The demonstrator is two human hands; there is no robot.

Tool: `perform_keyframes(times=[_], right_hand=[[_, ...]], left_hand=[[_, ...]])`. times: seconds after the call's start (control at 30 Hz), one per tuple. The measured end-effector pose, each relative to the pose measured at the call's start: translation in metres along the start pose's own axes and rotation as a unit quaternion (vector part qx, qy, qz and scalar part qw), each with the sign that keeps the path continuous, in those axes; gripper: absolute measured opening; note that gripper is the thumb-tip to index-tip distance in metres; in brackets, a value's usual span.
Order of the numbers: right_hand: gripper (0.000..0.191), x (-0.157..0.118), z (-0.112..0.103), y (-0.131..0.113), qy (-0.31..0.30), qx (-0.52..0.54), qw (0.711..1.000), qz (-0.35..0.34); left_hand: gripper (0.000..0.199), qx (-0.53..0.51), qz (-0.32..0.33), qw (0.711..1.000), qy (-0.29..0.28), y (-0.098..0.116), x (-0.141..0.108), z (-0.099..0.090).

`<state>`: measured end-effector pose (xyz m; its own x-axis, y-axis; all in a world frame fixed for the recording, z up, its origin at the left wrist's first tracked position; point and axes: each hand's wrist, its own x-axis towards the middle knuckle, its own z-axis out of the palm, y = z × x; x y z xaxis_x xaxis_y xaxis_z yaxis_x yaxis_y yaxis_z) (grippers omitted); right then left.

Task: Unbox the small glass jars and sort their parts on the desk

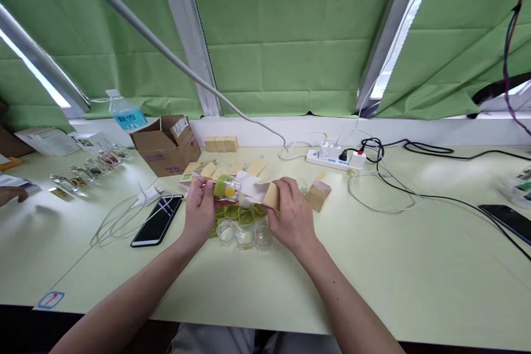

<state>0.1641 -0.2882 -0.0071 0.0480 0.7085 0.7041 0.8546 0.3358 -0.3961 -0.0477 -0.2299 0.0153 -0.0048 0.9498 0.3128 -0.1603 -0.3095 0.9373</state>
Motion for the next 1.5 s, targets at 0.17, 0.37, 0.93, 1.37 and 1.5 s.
perform_keyframes(times=[0.17,0.37,0.93,1.37,1.5], right_hand=[[0.044,0.015,-0.013,0.024,0.061,-0.024,0.996,0.057],[0.051,0.021,-0.016,0.026,0.057,0.079,0.98,0.171],[0.077,0.018,-0.015,0.008,-0.013,0.432,0.853,0.293],[0.073,0.017,-0.019,0.011,0.03,0.428,0.857,0.286],[0.071,0.019,-0.027,0.017,0.052,0.415,0.865,0.278]], left_hand=[[0.031,-0.091,-0.059,0.993,0.052,0.002,0.012,-0.001],[0.021,-0.159,-0.132,0.977,0.053,0.002,0.02,-0.002],[0.03,-0.055,-0.227,0.954,-0.188,0.005,0.015,-0.004],[0.022,0.307,0.009,0.901,-0.307,0.007,-0.009,-0.003],[0.02,0.369,0.047,0.869,-0.327,0.018,-0.022,0.0]])
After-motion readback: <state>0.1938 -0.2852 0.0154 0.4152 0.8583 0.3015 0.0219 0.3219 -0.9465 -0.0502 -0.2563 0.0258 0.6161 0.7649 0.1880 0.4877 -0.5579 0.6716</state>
